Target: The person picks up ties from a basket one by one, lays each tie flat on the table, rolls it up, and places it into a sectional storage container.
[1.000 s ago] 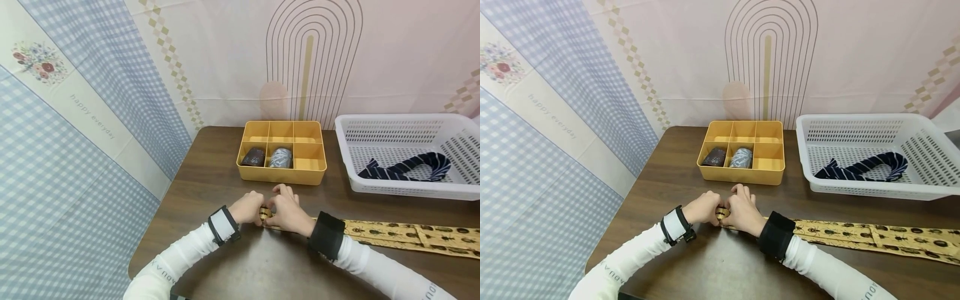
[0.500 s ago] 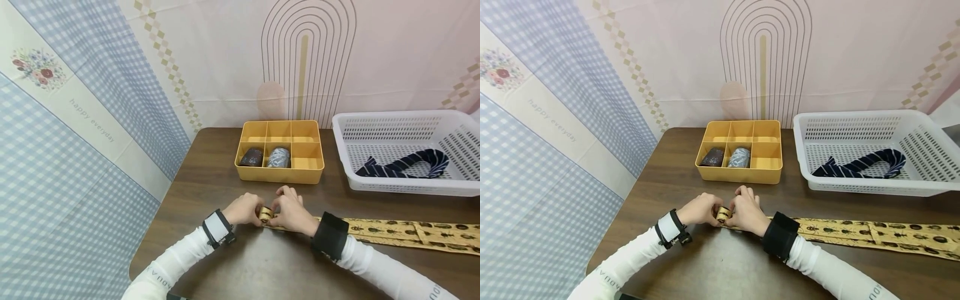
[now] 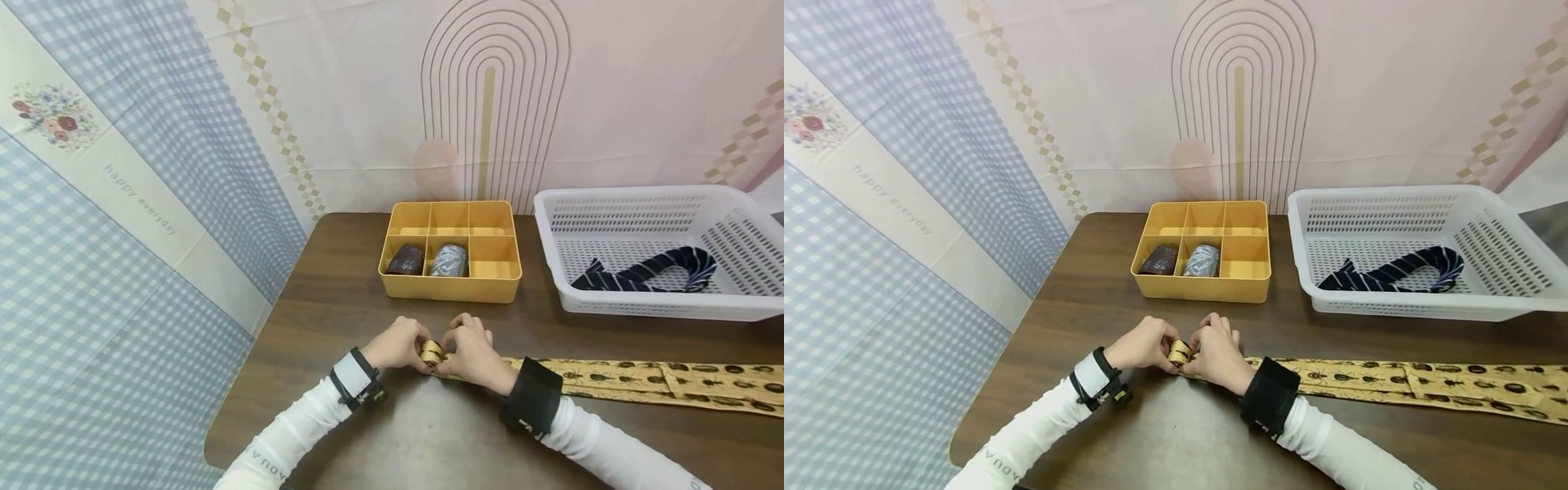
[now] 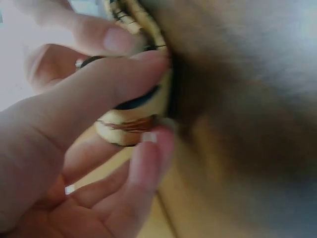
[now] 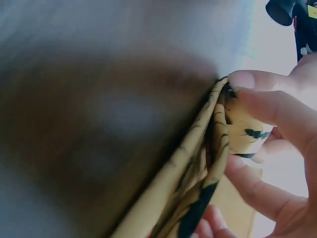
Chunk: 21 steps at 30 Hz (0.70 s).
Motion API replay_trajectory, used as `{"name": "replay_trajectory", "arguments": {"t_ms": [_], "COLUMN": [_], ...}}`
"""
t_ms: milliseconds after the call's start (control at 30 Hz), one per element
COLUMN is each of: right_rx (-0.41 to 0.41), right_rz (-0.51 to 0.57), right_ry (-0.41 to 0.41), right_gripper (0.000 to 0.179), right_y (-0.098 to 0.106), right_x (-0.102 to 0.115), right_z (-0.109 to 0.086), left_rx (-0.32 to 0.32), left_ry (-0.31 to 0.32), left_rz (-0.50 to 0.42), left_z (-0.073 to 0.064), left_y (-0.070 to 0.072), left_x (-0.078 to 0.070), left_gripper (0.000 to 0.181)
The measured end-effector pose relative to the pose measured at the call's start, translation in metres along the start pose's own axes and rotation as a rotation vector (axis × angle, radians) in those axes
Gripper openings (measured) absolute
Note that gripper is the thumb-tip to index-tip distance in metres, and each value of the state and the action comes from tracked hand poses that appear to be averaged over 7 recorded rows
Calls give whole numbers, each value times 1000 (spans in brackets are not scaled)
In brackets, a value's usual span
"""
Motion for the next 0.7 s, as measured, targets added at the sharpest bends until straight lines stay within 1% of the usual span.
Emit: {"name": "replay_trajectory", "arguments": {"t_ms": [100, 200, 267, 400, 500, 700], "right_rx": [-4, -7, -8, -4, 3, 31], "right_rz": [-4, -6, 0, 8, 7, 14], "right_ry": [4, 10, 12, 15, 7, -4], "right_gripper": [19, 20, 20, 21, 22, 22], "right_y": [-3, -4, -4, -5, -4, -3], "right_x": [3, 2, -1, -6, -7, -4], "right_z": [1, 2, 3, 4, 4, 1], "left_rx": [6, 21, 30, 34, 14, -32], "left_ry": [-1, 9, 20, 4, -11, 55], "left_rz": [86, 128, 124, 73, 61, 119], "left_z": [1, 1, 1, 0, -1, 4], "left_y": [3, 3, 2, 0, -1, -5], "left_x": [-5, -9, -11, -9, -8, -13], "left_gripper": [22, 21, 21, 26, 29, 24]}}
Point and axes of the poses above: each hand's wrist, its own z-axis towards the middle knuckle, its own y-axis out of the back of the hand, x = y × z, the point moved 4 cm from there along z, towards the middle knuckle, and after that the axes turned 13 degrees about -z, right-handed, at the moved point
